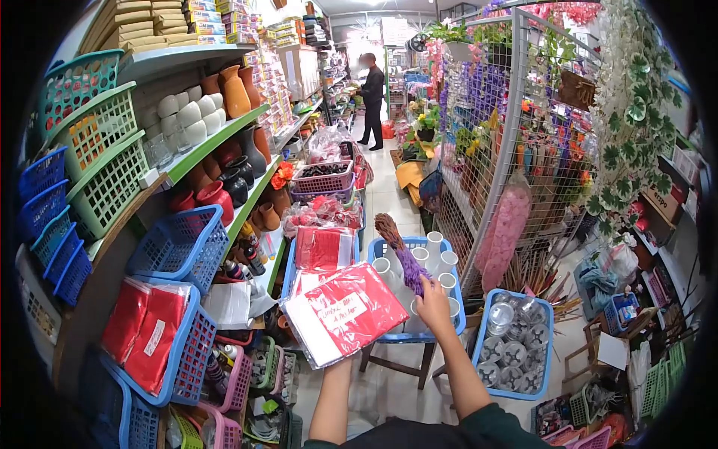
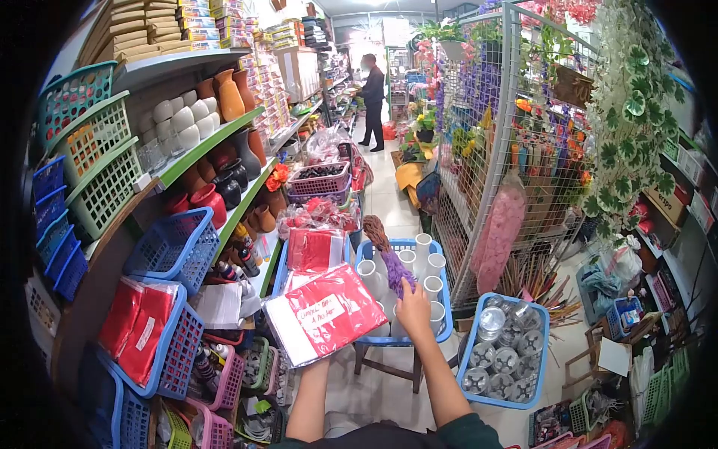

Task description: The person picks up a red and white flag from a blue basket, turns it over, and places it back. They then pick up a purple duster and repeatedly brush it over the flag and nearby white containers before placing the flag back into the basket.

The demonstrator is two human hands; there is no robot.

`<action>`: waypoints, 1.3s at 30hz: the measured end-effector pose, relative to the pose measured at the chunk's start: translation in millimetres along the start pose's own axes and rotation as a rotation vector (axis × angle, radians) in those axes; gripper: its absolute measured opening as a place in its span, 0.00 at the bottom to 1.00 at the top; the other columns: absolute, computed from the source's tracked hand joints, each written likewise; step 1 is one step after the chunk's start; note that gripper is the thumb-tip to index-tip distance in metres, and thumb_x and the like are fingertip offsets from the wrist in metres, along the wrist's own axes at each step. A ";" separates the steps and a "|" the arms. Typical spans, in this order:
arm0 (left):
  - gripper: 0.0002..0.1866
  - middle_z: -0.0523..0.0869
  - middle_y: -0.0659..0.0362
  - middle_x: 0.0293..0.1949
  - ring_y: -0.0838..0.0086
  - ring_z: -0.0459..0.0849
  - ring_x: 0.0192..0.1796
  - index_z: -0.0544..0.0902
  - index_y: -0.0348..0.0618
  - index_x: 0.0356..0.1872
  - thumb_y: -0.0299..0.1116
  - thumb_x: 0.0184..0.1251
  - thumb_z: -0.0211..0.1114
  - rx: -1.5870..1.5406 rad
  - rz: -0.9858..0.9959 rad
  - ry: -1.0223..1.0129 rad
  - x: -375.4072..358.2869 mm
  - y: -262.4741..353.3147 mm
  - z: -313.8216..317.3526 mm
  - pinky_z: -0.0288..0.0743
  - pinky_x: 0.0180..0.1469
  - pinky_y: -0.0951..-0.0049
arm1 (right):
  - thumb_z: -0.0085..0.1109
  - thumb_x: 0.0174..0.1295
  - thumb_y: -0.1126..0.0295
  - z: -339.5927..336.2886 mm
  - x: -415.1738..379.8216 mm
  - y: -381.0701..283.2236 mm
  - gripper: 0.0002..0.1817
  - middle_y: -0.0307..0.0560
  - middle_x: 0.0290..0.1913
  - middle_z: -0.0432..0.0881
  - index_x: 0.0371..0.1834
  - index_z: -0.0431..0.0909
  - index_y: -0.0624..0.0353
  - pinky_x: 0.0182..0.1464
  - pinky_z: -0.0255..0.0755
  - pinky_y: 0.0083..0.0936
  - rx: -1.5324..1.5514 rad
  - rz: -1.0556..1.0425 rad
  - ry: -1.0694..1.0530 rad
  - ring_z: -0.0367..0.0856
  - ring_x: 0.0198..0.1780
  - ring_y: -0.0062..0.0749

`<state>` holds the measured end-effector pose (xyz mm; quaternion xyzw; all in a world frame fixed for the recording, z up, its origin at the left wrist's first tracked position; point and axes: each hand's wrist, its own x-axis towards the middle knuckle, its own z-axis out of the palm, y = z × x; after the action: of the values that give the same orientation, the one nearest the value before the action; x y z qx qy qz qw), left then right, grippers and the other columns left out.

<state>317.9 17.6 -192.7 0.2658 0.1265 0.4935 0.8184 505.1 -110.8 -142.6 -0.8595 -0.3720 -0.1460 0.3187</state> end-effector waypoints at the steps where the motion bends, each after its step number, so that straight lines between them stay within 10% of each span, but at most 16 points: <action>1: 0.29 0.72 0.53 0.62 0.61 0.71 0.64 0.65 0.45 0.64 0.56 0.74 0.37 -0.002 0.003 0.001 1.4 1.6 2.1 0.64 0.66 0.56 | 0.60 0.54 0.71 6.0 0.3 4.3 0.32 0.58 0.49 0.77 0.66 0.65 0.52 0.53 0.70 0.45 -0.073 0.023 -0.086 0.75 0.51 0.54; 5: 0.29 0.72 0.53 0.62 0.61 0.71 0.64 0.65 0.45 0.64 0.56 0.74 0.37 0.001 0.018 -0.008 -5.2 4.7 -1.1 0.64 0.66 0.56 | 0.60 0.52 0.71 16.1 3.8 11.4 0.33 0.55 0.49 0.77 0.65 0.65 0.52 0.52 0.70 0.46 -0.217 0.203 -0.353 0.75 0.52 0.52; 17: 0.30 0.72 0.53 0.62 0.60 0.70 0.64 0.65 0.45 0.64 0.56 0.74 0.38 -0.031 0.010 -0.041 -1.4 8.5 18.5 0.64 0.66 0.57 | 0.56 0.51 0.77 -62.0 -32.6 -25.9 0.24 0.55 0.40 0.76 0.55 0.71 0.57 0.39 0.74 0.39 0.132 -0.008 0.087 0.79 0.38 0.52; 24: 0.30 0.72 0.53 0.62 0.60 0.70 0.64 0.65 0.45 0.65 0.56 0.74 0.38 -0.054 -0.011 -0.063 -13.3 8.1 21.4 0.63 0.66 0.57 | 0.58 0.51 0.73 -76.3 -110.4 -31.2 0.28 0.48 0.33 0.73 0.59 0.71 0.47 0.28 0.73 0.37 0.178 -0.567 -0.233 0.79 0.29 0.46; 28: 0.30 0.72 0.53 0.62 0.60 0.70 0.64 0.65 0.44 0.65 0.56 0.74 0.38 -0.062 -0.013 -0.077 -2.9 11.2 32.1 0.63 0.66 0.57 | 0.58 0.51 0.71 -73.8 -108.8 -2.5 0.28 0.47 0.32 0.73 0.59 0.71 0.44 0.27 0.73 0.35 0.045 -0.584 -0.249 0.79 0.29 0.44; 33: 0.30 0.71 0.53 0.62 0.60 0.70 0.64 0.64 0.44 0.65 0.56 0.73 0.39 -0.069 -0.024 -0.095 -3.4 13.7 38.2 0.63 0.66 0.57 | 0.51 0.53 0.76 -54.1 -98.5 37.1 0.25 0.56 0.40 0.78 0.58 0.71 0.53 0.35 0.73 0.42 0.258 0.020 0.029 0.79 0.36 0.56; 39: 0.31 0.71 0.53 0.63 0.60 0.70 0.64 0.64 0.44 0.65 0.56 0.73 0.39 -0.079 -0.022 -0.103 -5.7 17.3 39.7 0.63 0.66 0.57 | 0.52 0.51 0.80 -70.5 -126.9 3.5 0.26 0.52 0.34 0.76 0.57 0.73 0.51 0.31 0.74 0.38 0.356 -0.368 0.067 0.78 0.31 0.51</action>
<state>320.9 6.7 -150.5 0.2570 0.0677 0.4746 0.8391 420.4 -228.3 -153.0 -0.7025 -0.5310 -0.1620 0.4453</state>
